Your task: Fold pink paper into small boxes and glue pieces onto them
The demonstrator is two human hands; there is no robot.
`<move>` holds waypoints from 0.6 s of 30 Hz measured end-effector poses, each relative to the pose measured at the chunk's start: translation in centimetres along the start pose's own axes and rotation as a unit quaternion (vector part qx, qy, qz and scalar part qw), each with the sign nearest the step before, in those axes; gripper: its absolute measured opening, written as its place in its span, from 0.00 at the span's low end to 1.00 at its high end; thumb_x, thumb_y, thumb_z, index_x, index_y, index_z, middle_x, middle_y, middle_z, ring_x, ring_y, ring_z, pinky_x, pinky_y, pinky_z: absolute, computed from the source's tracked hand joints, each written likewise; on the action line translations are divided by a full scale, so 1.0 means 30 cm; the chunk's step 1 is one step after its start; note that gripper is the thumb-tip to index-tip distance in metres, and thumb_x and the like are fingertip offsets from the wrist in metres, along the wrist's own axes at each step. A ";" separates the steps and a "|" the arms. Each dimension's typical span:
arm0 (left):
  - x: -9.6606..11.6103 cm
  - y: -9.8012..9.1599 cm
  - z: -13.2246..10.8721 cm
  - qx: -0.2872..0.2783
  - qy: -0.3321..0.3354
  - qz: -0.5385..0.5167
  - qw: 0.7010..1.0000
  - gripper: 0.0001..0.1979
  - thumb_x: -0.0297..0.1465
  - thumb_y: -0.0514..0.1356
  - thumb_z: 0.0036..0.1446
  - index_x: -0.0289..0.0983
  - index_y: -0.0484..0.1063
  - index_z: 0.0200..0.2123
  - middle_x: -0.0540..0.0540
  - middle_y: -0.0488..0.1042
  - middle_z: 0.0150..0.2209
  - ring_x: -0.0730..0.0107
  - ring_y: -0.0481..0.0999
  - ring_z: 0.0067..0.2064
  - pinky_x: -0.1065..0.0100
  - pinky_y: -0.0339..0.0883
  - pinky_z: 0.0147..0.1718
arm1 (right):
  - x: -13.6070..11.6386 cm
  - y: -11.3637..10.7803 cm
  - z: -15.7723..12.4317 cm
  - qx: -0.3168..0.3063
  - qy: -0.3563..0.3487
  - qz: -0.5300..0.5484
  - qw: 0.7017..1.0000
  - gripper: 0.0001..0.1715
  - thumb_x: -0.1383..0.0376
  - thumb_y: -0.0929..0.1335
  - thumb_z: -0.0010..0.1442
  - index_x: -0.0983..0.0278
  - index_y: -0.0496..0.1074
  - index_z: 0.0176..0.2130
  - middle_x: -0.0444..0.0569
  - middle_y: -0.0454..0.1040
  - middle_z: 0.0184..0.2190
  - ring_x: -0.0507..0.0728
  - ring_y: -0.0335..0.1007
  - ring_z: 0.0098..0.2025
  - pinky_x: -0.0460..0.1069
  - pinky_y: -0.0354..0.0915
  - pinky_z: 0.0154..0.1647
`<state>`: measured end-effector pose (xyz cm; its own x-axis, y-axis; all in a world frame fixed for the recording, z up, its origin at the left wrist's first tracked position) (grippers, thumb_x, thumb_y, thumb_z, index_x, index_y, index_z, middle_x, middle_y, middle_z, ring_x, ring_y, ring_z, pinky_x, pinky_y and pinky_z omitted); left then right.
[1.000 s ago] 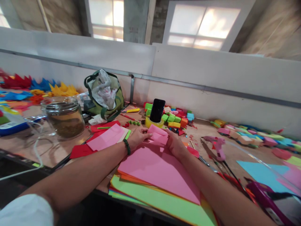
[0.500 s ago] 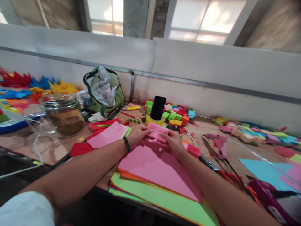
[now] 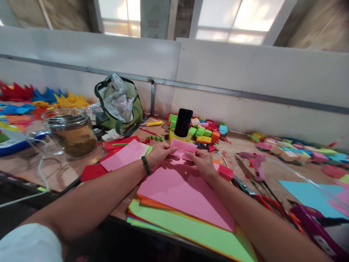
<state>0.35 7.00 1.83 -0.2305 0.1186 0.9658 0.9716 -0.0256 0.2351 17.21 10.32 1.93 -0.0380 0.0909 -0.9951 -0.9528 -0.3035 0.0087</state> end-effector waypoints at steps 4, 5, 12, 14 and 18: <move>-0.003 -0.001 0.002 0.004 0.016 0.007 1.000 0.18 0.40 0.70 0.43 0.31 0.75 0.29 0.41 0.79 0.29 0.68 0.80 0.30 0.79 0.65 0.21 | 0.000 -0.004 -0.002 -0.005 -0.006 0.000 1.000 0.21 0.54 0.77 0.41 0.67 0.77 0.30 0.48 0.77 0.23 0.53 0.72 0.21 0.46 0.69 0.22; -0.004 -0.001 0.002 -0.002 0.014 0.004 1.000 0.18 0.40 0.70 0.42 0.30 0.75 0.29 0.41 0.79 0.30 0.68 0.80 0.30 0.79 0.65 0.21 | 0.001 -0.004 -0.002 -0.003 -0.007 0.000 1.000 0.21 0.55 0.77 0.40 0.67 0.77 0.29 0.48 0.77 0.23 0.53 0.72 0.21 0.46 0.70 0.22; -0.010 -0.007 0.007 -0.029 -0.024 -0.006 0.999 0.20 0.36 0.73 0.36 0.28 0.76 0.30 0.39 0.79 0.28 0.66 0.79 0.28 0.74 0.71 0.26 | 0.004 -0.001 -0.001 0.009 -0.005 -0.019 1.000 0.22 0.54 0.77 0.38 0.68 0.76 0.26 0.47 0.76 0.21 0.53 0.71 0.20 0.46 0.69 0.22; -0.007 -0.008 0.008 -0.012 -0.020 0.003 1.000 0.18 0.35 0.72 0.38 0.28 0.76 0.30 0.40 0.79 0.28 0.67 0.79 0.28 0.75 0.70 0.24 | 0.008 -0.003 0.001 0.014 -0.001 -0.027 1.000 0.21 0.53 0.77 0.39 0.67 0.74 0.26 0.47 0.76 0.21 0.52 0.71 0.20 0.46 0.68 0.22; 0.001 -0.004 0.010 0.007 -0.001 0.010 1.000 0.14 0.33 0.71 0.41 0.29 0.75 0.28 0.43 0.78 0.25 0.69 0.79 0.27 0.77 0.68 0.24 | 0.015 -0.005 0.005 -0.019 -0.002 -0.033 0.999 0.19 0.53 0.76 0.42 0.67 0.73 0.26 0.46 0.76 0.20 0.50 0.69 0.20 0.43 0.64 0.20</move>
<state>0.23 7.32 1.80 -0.2106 0.1195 0.9702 0.9768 -0.0144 0.2138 17.29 10.54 1.49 0.0240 0.1148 -0.9931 -0.9412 -0.3323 -0.0611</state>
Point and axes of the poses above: each hand's wrist, its own z-axis towards the middle knuckle, its own y-axis out of the palm, x = y × z, the point moved 3 cm from there along z, towards the middle knuckle
